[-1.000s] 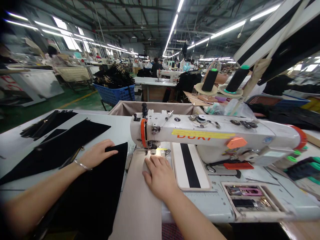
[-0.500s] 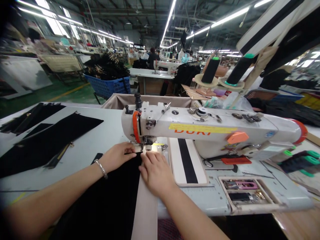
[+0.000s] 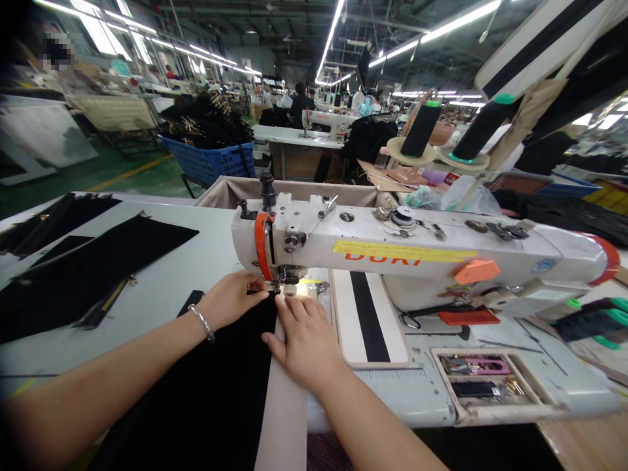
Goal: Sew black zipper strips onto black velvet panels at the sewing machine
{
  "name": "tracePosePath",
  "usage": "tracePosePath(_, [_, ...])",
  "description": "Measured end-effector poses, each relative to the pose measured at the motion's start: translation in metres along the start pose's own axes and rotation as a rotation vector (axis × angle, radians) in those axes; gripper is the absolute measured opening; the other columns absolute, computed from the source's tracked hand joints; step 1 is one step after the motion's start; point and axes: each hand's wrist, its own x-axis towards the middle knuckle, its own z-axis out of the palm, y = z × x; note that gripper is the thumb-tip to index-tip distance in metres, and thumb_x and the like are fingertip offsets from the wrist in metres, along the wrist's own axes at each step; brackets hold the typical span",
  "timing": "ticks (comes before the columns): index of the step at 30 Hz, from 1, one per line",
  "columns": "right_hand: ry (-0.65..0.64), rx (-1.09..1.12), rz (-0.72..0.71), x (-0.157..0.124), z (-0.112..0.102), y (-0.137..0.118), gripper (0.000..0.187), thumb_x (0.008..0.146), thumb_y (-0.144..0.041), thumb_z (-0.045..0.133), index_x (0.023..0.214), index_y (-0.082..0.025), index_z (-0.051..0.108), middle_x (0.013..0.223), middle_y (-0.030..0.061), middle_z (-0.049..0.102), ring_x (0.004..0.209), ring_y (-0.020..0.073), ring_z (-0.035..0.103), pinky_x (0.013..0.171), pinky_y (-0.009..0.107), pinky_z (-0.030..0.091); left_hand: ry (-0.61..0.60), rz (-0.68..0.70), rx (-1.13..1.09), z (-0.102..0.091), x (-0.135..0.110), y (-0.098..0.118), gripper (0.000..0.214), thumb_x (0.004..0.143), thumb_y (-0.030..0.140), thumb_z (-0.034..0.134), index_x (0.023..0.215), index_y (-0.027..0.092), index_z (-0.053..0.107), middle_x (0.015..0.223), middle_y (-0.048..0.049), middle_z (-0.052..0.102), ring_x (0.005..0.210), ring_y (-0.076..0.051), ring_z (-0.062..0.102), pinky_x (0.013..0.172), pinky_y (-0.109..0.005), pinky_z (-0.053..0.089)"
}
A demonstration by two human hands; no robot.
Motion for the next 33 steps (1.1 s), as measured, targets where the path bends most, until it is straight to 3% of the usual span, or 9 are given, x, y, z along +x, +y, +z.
tracePosePath(4, [-0.006,0.002,-0.011,-0.001,-0.002,0.0,0.056,0.093,-0.049,0.056,0.142,-0.023,0.045,0.133,0.0088,0.053,0.124,0.0288,0.043,0.108,0.046,0.036,0.038,0.022,0.024,-0.001,-0.004,0.004,0.007,0.085,0.023,0.063,0.084,0.018,0.067,0.089,-0.0057,0.068,0.083,-0.022,0.064,0.076,-0.034,0.049])
tracePosePath(9, [-0.008,0.028,-0.028,-0.002,-0.003,0.0,0.05,0.092,-0.046,0.059,0.137,-0.026,0.05,0.133,0.0067,0.053,0.125,0.0276,0.043,0.108,0.044,0.036,-0.019,0.33,0.065,-0.001,-0.031,0.01,0.016,0.093,0.017,0.055,0.103,0.018,0.068,0.116,-0.0069,0.068,0.114,-0.022,0.058,0.105,-0.04,0.042])
tracePosePath(11, [-0.005,0.034,-0.026,-0.001,-0.003,0.0,0.05,0.091,-0.046,0.059,0.137,-0.026,0.05,0.132,0.0065,0.054,0.124,0.0276,0.043,0.108,0.044,0.036,-0.045,0.391,0.104,0.001,-0.039,0.008,0.022,0.095,0.017,0.054,0.114,0.017,0.065,0.127,-0.008,0.064,0.122,-0.022,0.055,0.112,-0.043,0.037])
tracePosePath(15, [0.003,0.028,-0.008,0.001,-0.002,0.0,0.052,0.091,-0.045,0.059,0.138,-0.026,0.049,0.131,0.0071,0.054,0.124,0.0277,0.044,0.108,0.045,0.037,-0.059,0.421,0.182,0.005,-0.043,0.002,0.027,0.097,0.019,0.051,0.121,0.017,0.063,0.134,-0.0084,0.06,0.13,-0.021,0.05,0.118,-0.045,0.029])
tracePosePath(23, [0.004,0.029,0.001,0.002,-0.002,0.0,0.052,0.092,-0.044,0.059,0.138,-0.025,0.049,0.132,0.0076,0.054,0.124,0.027,0.045,0.107,0.045,0.039,-0.037,0.42,0.175,0.009,-0.04,0.001,0.027,0.099,0.02,0.048,0.12,0.016,0.064,0.134,-0.0094,0.061,0.13,-0.021,0.051,0.117,-0.045,0.032])
tracePosePath(27, [0.017,0.03,-0.002,0.001,-0.004,-0.001,0.048,0.092,-0.041,0.059,0.137,-0.024,0.051,0.132,0.0084,0.055,0.124,0.0274,0.046,0.107,0.046,0.04,-0.066,0.397,0.162,0.001,-0.042,0.004,0.031,0.098,0.017,0.047,0.125,0.015,0.062,0.137,-0.0116,0.059,0.133,-0.023,0.048,0.118,-0.05,0.03])
tracePosePath(30, [0.004,0.064,-0.024,-0.02,-0.008,-0.011,0.043,0.092,-0.038,0.061,0.132,-0.022,0.055,0.129,0.007,0.058,0.122,0.0264,0.049,0.108,0.046,0.041,-0.183,0.435,0.147,-0.017,-0.069,0.014,0.035,0.096,0.024,0.053,0.131,0.02,0.058,0.142,-0.0104,0.054,0.136,-0.025,0.045,0.115,-0.055,0.031])
tracePosePath(33, [0.037,0.118,-0.095,-0.057,-0.011,-0.025,0.041,0.091,-0.036,0.062,0.129,-0.02,0.057,0.128,0.0057,0.061,0.119,0.0242,0.053,0.11,0.044,0.041,-0.297,0.58,0.106,-0.03,-0.118,0.027,0.057,0.084,0.043,0.07,0.136,0.027,0.053,0.149,-0.0069,0.047,0.14,-0.028,0.04,0.114,-0.055,0.034])
